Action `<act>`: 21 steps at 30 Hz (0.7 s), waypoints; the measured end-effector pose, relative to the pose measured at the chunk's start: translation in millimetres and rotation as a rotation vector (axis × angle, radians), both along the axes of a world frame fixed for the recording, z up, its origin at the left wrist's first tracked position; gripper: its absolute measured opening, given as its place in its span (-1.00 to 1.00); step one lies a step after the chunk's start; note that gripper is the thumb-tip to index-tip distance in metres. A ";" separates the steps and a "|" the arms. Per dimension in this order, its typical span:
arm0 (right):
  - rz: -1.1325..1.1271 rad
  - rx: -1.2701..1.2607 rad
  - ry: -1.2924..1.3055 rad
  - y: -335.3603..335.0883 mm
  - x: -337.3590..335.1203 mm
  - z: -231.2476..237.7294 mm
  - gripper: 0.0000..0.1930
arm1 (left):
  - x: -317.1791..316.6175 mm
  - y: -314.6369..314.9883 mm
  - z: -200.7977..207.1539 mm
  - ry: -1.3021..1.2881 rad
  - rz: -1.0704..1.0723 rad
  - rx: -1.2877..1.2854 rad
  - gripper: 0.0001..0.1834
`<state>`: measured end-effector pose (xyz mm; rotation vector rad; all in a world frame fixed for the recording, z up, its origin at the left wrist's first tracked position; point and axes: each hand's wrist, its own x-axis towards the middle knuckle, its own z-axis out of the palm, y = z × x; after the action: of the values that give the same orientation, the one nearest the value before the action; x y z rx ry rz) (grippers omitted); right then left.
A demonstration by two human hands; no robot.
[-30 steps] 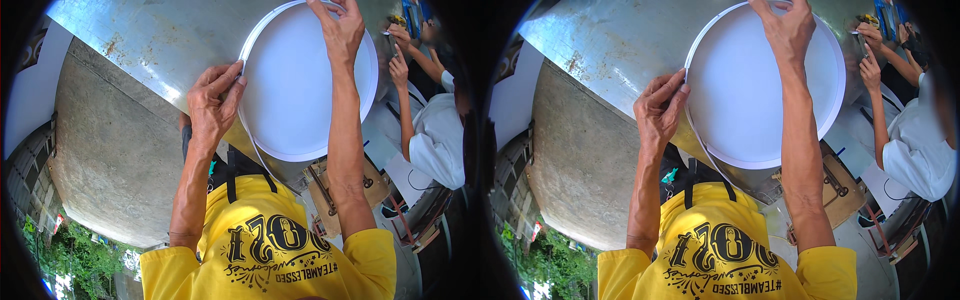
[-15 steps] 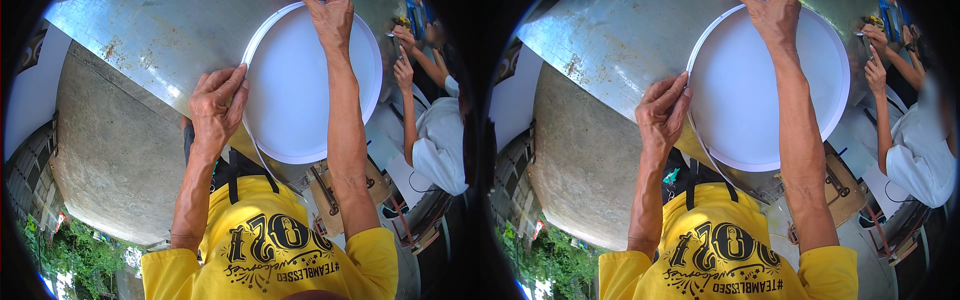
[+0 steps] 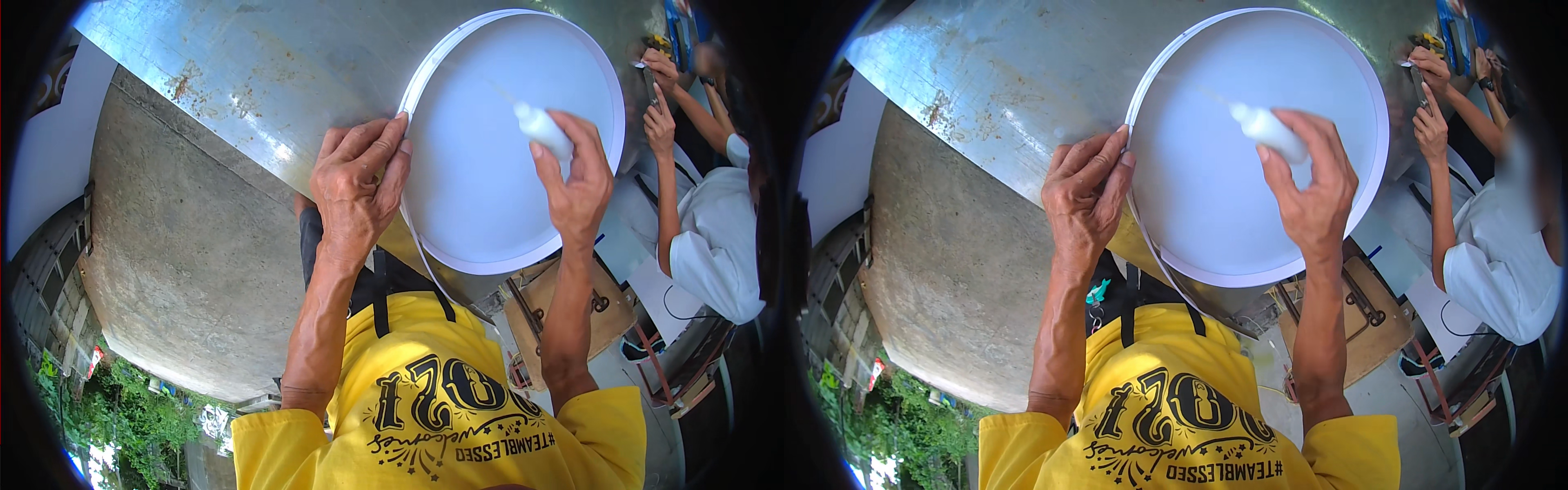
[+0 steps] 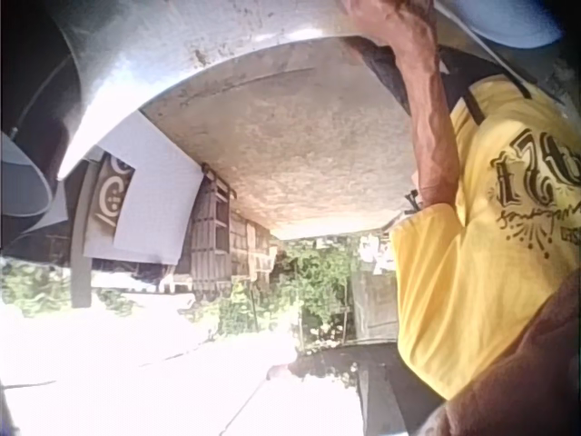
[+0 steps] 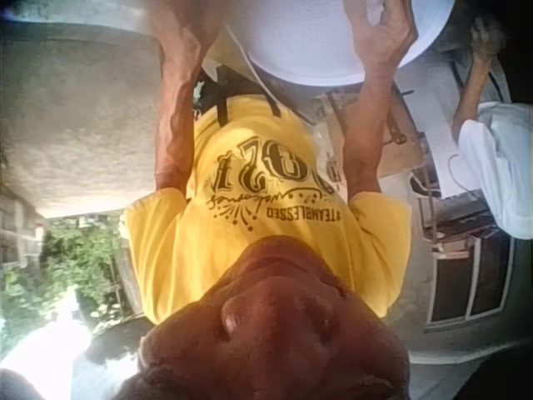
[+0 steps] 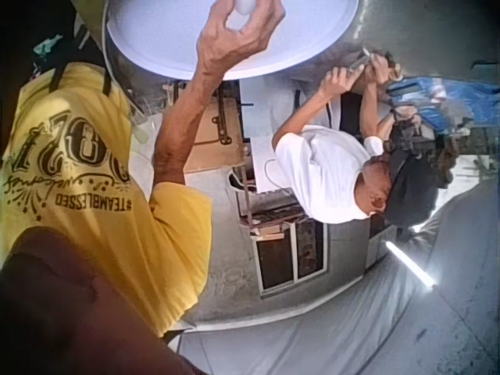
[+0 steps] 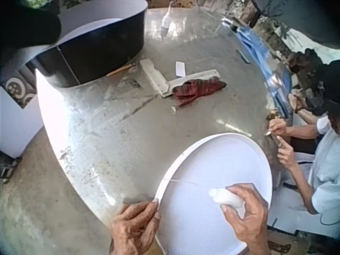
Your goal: Applying adhesive and a border strip to a circular white sign panel.
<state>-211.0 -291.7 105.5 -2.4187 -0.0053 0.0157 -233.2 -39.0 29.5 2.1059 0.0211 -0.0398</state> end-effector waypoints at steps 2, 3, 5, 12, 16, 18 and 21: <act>0.003 -0.080 -0.009 -0.6 -11.7 6.4 -0.60 | -0.8 -0.5 -1.3 -0.008 0.001 -0.002 -0.68; 0.037 -0.151 -0.039 -0.1 -15.4 9.0 -0.60 | -0.6 -0.3 -1.8 -0.012 0.004 -0.005 -0.68; 0.069 -0.224 -0.068 0.4 -20.6 12.7 -0.59 | -0.1 -0.6 -1.1 -0.012 0.004 -0.003 -0.68; 0.161 -0.333 -0.178 3.3 -23.3 14.7 -0.57 | 0.3 -2.6 0.3 -0.018 0.012 0.021 -0.68; 0.194 -0.346 -0.190 5.8 -20.1 15.4 -0.58 | 1.5 -3.0 -0.1 -0.038 0.010 0.047 -0.67; 0.200 -0.349 -0.194 5.5 -19.4 15.5 -0.58 | 1.3 -4.1 1.1 -0.042 0.009 0.065 -0.67; 0.214 -0.357 -0.205 4.5 -19.3 17.8 -0.58 | -0.1 -7.0 3.1 -0.053 0.013 0.077 -0.67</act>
<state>-230.3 -287.2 123.3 -2.7530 -0.3849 -0.1457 -233.4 -46.0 32.6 2.1833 0.0043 0.0248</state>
